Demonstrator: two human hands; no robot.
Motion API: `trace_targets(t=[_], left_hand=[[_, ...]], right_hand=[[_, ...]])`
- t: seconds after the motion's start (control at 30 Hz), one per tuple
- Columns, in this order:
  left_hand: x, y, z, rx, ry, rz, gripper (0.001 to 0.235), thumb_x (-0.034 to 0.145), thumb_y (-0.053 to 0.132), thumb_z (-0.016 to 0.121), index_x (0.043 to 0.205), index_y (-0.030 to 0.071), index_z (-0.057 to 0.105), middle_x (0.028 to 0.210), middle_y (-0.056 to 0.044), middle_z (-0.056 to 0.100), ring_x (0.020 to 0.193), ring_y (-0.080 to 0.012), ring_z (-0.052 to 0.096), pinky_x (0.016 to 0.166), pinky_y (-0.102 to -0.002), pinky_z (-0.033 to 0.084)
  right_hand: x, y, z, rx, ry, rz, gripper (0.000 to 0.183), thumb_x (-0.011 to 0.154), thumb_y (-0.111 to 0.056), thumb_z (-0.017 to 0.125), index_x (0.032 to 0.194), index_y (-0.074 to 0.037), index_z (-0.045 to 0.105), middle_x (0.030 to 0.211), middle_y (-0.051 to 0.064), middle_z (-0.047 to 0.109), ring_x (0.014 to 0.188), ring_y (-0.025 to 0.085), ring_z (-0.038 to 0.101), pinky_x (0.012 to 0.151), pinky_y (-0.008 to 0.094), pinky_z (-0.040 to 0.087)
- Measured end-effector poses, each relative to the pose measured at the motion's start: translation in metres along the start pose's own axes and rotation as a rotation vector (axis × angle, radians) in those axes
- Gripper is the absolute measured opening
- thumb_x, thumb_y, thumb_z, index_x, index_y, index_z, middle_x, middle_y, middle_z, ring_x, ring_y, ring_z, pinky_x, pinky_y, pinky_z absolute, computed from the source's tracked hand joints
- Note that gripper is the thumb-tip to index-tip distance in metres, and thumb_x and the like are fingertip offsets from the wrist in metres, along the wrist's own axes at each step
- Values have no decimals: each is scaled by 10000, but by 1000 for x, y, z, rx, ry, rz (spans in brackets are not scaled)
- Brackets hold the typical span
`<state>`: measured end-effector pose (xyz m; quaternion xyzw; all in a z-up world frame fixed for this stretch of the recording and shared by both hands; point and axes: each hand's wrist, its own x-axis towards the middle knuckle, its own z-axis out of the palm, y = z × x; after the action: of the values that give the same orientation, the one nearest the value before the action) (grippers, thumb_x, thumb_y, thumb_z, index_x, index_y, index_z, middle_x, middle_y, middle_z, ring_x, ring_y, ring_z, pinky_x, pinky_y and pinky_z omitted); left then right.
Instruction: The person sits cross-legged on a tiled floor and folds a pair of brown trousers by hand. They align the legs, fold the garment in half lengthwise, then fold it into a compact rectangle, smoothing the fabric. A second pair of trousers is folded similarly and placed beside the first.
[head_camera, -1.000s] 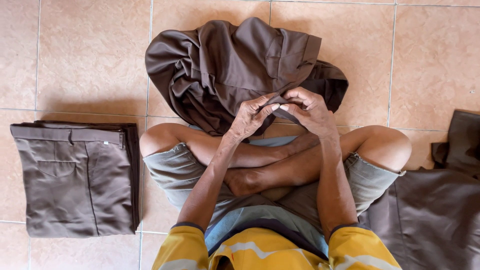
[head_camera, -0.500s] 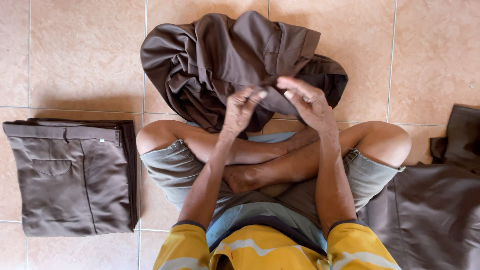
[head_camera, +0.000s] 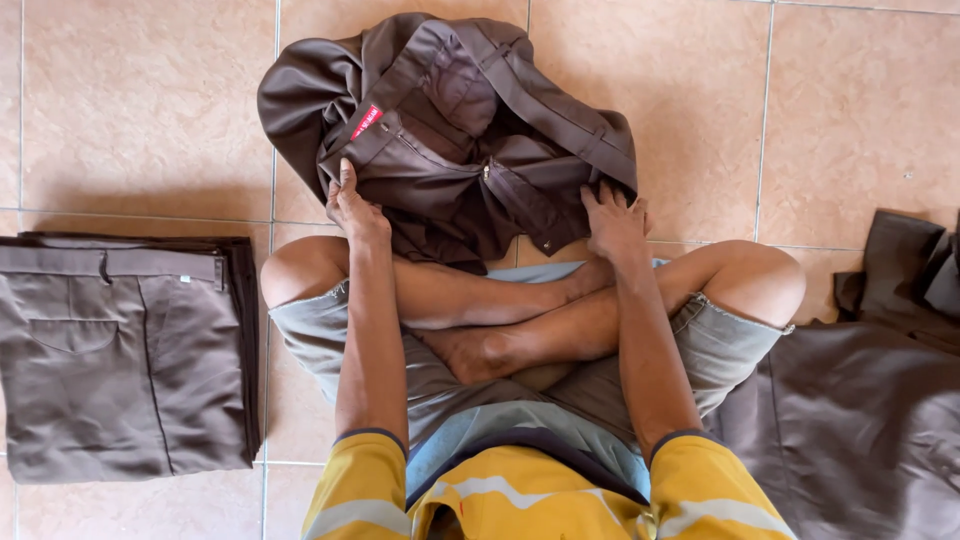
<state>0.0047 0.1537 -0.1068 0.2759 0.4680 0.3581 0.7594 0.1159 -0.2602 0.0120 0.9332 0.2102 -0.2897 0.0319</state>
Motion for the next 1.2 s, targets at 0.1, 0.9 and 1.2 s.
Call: trace_targets(t=[0.1, 0.9, 1.2], left_hand=[[7, -8, -6, -32, 10, 7, 605, 889, 244, 889, 1356, 32, 570, 1212, -313, 681, 1132, -501, 677, 920, -696, 539], [-20, 2, 12, 41, 10, 34, 653, 887, 254, 887, 1372, 0, 531, 1202, -256, 655, 1148, -406, 640, 981, -745, 421], [-158, 110, 143, 335, -175, 619, 266, 866, 291, 863, 979, 70, 768, 880, -114, 693, 892, -173, 664, 1005, -388, 534]], right_hand=[[12, -5, 11, -55, -13, 105, 987, 843, 35, 619, 1658, -278, 158, 1677, 190, 250, 1545, 382, 217, 1157, 729, 164], [-82, -57, -75, 649, -31, -19, 364, 951, -542, 420, 1242, -419, 602, 1177, -11, 699, 1296, 280, 578, 1082, 833, -120], [-134, -62, -154, 1311, 250, 447, 973, 883, -854, 418, 1465, -77, 499, 1458, 389, 426, 1386, 501, 439, 1133, 528, 418]])
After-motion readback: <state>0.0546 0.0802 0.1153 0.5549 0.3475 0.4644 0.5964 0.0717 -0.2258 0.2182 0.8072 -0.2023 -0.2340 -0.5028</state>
